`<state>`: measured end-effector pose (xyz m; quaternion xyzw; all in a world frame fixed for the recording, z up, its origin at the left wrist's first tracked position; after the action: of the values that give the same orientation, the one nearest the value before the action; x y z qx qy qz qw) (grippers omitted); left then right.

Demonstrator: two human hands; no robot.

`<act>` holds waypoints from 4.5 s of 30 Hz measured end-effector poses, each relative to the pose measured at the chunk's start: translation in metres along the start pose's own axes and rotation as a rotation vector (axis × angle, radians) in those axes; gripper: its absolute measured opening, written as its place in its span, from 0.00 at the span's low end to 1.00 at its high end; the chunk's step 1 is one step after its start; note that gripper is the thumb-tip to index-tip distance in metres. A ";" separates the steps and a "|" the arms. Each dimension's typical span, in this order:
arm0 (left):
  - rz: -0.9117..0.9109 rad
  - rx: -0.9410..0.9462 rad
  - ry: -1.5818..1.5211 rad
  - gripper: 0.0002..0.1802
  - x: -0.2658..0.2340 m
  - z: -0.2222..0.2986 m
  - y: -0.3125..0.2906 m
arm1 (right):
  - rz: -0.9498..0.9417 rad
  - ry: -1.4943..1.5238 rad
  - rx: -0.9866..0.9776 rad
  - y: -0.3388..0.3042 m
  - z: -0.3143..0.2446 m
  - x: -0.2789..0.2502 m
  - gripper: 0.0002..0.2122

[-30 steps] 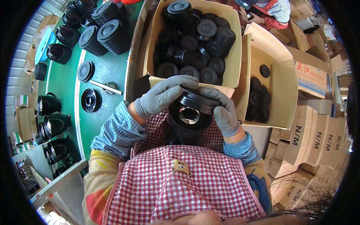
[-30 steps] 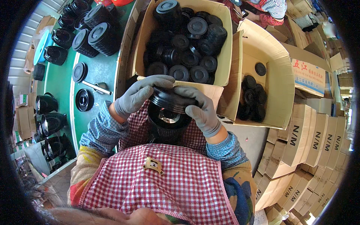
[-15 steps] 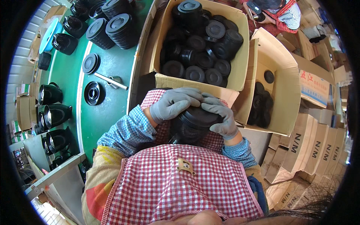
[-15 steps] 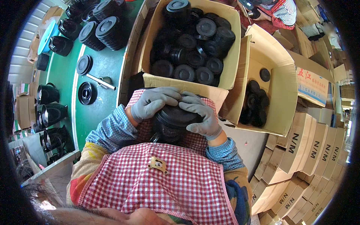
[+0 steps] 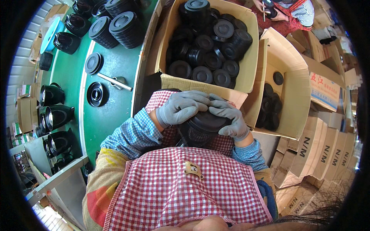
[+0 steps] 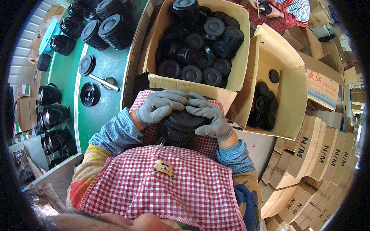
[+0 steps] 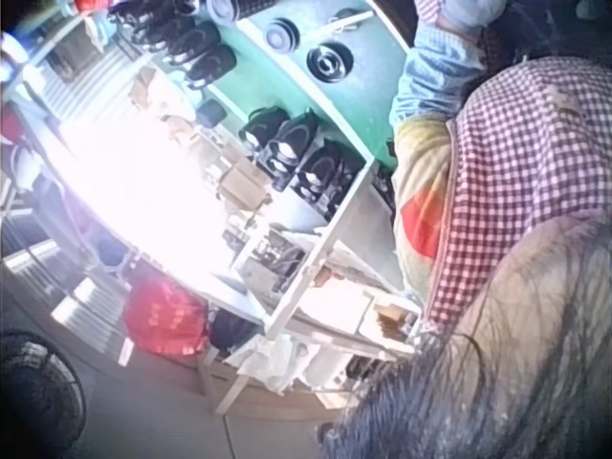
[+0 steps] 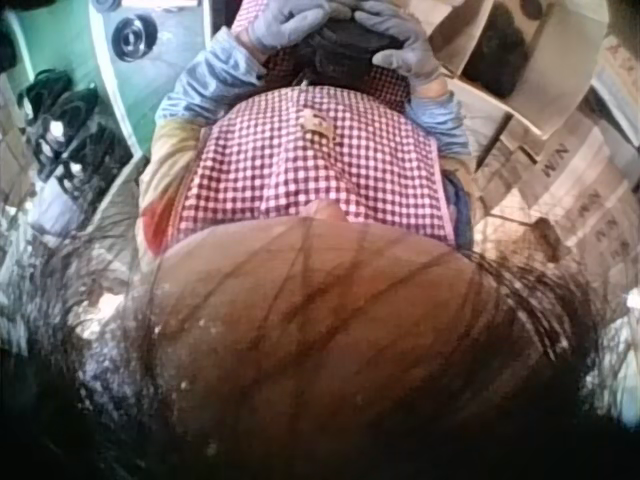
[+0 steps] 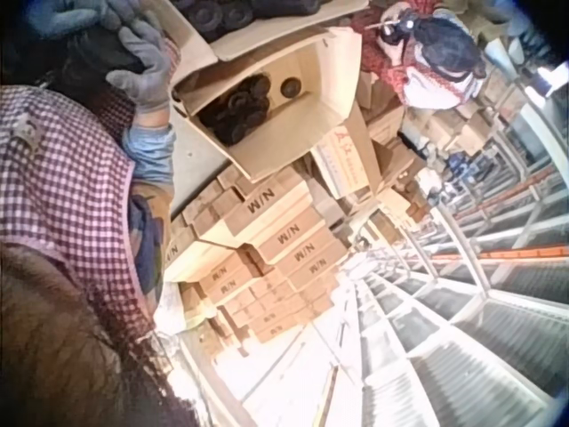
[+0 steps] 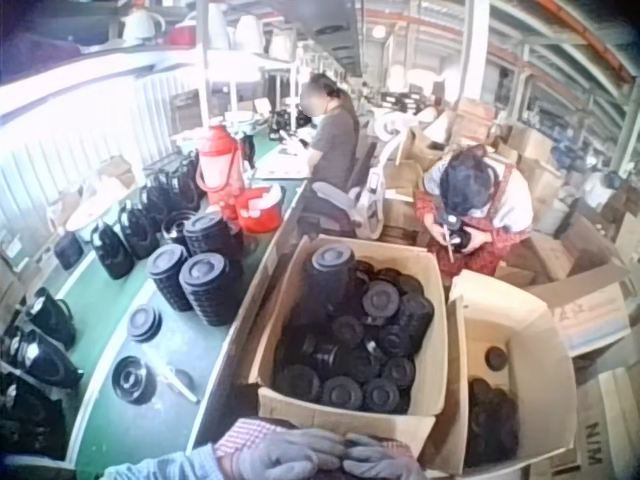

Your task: The person repeatedly picks black circular components from a cardboard box, places them on a green table, and uses a small metal tool to press or adjust the center of each component. The person then places the finished components into a second box. The process is repeated for multiple units.

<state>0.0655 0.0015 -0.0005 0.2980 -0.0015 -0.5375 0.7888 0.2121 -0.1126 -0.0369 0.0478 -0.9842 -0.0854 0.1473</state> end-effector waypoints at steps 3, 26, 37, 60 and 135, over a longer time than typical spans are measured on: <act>-0.018 0.025 0.016 0.20 0.002 0.000 -0.002 | -0.028 -0.040 0.036 0.001 -0.001 0.001 0.36; -0.044 -0.051 0.191 0.17 0.009 0.036 -0.015 | -0.156 -0.113 0.106 -0.007 -0.004 0.014 0.37; -0.049 -0.047 0.297 0.17 0.014 0.053 -0.022 | -0.074 -0.437 0.046 -0.009 -0.007 0.029 0.24; -0.476 -0.080 0.623 0.20 0.004 -0.005 0.005 | -0.021 -1.045 -0.197 0.012 -0.058 0.021 0.39; -0.810 -0.503 0.080 0.20 0.055 -0.068 0.054 | -0.515 -0.867 -0.410 0.051 -0.057 0.068 0.35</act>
<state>0.1568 -0.0002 -0.0489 0.0949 0.2752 -0.7734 0.5631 0.1613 -0.0797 0.0454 0.2179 -0.8745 -0.3206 -0.2917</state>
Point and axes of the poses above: each hand's wrist, its own y-axis towards the middle knuckle, its own x-axis out of the palm, z = x × y, the point moved 7 cm from there along y, towards the middle knuckle, and after that the axes turned 10 degrees about y, right-handed, at the moved point
